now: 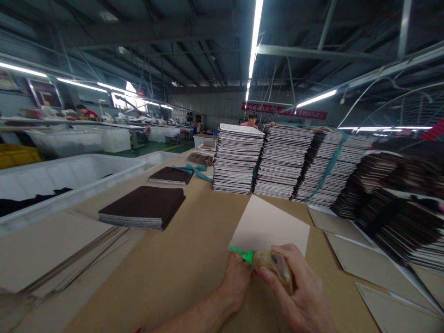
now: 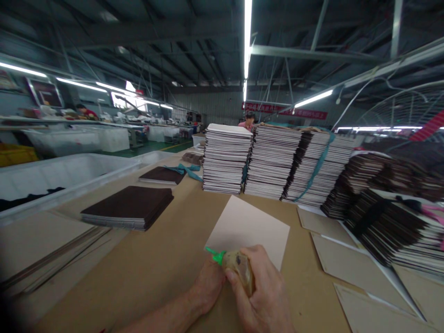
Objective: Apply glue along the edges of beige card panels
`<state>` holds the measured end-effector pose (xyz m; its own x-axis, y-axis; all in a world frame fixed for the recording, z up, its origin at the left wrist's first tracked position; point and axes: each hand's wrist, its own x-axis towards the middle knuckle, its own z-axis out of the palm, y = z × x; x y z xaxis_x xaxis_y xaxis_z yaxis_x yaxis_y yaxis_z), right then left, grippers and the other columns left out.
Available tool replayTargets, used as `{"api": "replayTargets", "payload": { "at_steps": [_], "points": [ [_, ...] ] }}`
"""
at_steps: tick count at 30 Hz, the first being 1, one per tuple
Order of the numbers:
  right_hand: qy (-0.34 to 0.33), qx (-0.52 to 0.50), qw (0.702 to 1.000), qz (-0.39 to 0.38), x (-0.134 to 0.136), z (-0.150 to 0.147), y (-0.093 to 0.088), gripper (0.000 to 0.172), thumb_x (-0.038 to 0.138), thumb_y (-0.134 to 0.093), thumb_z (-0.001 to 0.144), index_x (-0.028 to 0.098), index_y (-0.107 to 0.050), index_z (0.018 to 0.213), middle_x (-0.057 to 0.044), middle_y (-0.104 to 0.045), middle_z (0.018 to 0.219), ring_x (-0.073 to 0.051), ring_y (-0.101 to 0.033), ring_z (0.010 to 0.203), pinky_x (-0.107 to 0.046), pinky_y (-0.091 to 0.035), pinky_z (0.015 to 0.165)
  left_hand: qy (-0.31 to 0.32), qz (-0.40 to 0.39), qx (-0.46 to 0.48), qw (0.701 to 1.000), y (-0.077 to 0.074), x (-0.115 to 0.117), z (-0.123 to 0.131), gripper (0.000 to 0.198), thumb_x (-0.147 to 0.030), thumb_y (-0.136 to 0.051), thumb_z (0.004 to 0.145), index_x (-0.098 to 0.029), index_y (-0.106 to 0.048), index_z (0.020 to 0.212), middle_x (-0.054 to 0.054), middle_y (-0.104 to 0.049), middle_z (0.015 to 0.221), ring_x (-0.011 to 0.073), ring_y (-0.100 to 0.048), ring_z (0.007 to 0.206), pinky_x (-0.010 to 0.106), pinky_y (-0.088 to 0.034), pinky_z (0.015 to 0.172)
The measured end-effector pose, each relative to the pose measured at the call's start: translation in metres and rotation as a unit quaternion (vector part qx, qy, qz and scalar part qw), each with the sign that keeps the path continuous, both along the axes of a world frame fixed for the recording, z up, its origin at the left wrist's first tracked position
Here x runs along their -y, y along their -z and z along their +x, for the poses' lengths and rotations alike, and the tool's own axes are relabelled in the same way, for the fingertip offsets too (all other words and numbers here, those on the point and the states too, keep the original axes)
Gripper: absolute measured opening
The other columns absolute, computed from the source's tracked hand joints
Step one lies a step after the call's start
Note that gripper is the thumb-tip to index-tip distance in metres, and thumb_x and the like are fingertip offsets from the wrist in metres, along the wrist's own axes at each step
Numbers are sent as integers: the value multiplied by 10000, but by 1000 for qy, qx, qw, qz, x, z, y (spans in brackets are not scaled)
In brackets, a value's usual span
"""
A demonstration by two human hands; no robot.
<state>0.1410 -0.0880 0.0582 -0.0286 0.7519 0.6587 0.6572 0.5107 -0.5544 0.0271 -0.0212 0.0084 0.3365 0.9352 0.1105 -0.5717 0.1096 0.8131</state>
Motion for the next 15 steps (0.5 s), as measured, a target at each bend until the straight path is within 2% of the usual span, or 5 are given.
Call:
{"api": "replayTargets", "payload": {
  "at_steps": [3, 6, 9, 12, 15],
  "points": [
    [17, -11, 1000, 1, 1, -1, 0, 185, 349, -550, 928, 233, -531, 1071, -32, -557, 965, -178, -559, 850, -262, -441, 720, 2, 19, -2, 1000, -1, 1, 0, 272, -331, -757, 713, -178, -711, 933, 62, -700, 901, 239, -629, 834, 309, -486, 732],
    [-3, -7, 1000, -9, 2, -2, 0, 159, 355, -533, 934, 235, -541, 1037, -30, -560, 936, -179, -560, 830, -261, -444, 698, -6, 44, -5, 999, -3, 2, -2, 163, -318, -735, 743, -188, -717, 840, 59, -699, 884, 248, -617, 894, 321, -475, 802],
    [1, 1, 1000, 5, 2, 0, 1, 176, 347, -542, 928, 233, -536, 1062, -36, -564, 952, -183, -565, 845, -259, -452, 704, -3, 59, -10, 998, -8, 3, -4, 157, -350, -724, 756, -199, -717, 800, 51, -692, 802, 251, -619, 858, 334, -474, 808],
    [-3, 3, 1000, -18, 2, 3, 0, 163, 334, -538, 931, 231, -532, 1057, -23, -557, 930, -168, -566, 814, -246, -454, 694, 1, 66, -13, 998, -10, 3, -3, 157, -326, -733, 750, -205, -720, 849, 44, -696, 824, 240, -615, 852, 315, -470, 800],
    [4, 18, 1000, -2, 0, 6, -3, 155, 340, -539, 937, 235, -531, 1051, -14, -561, 925, -157, -569, 783, -235, -452, 668, 2, 58, -19, 998, -3, 1, -1, 185, -303, -718, 773, -205, -710, 929, 39, -701, 865, 207, -607, 812, 281, -465, 735]
  ]
}}
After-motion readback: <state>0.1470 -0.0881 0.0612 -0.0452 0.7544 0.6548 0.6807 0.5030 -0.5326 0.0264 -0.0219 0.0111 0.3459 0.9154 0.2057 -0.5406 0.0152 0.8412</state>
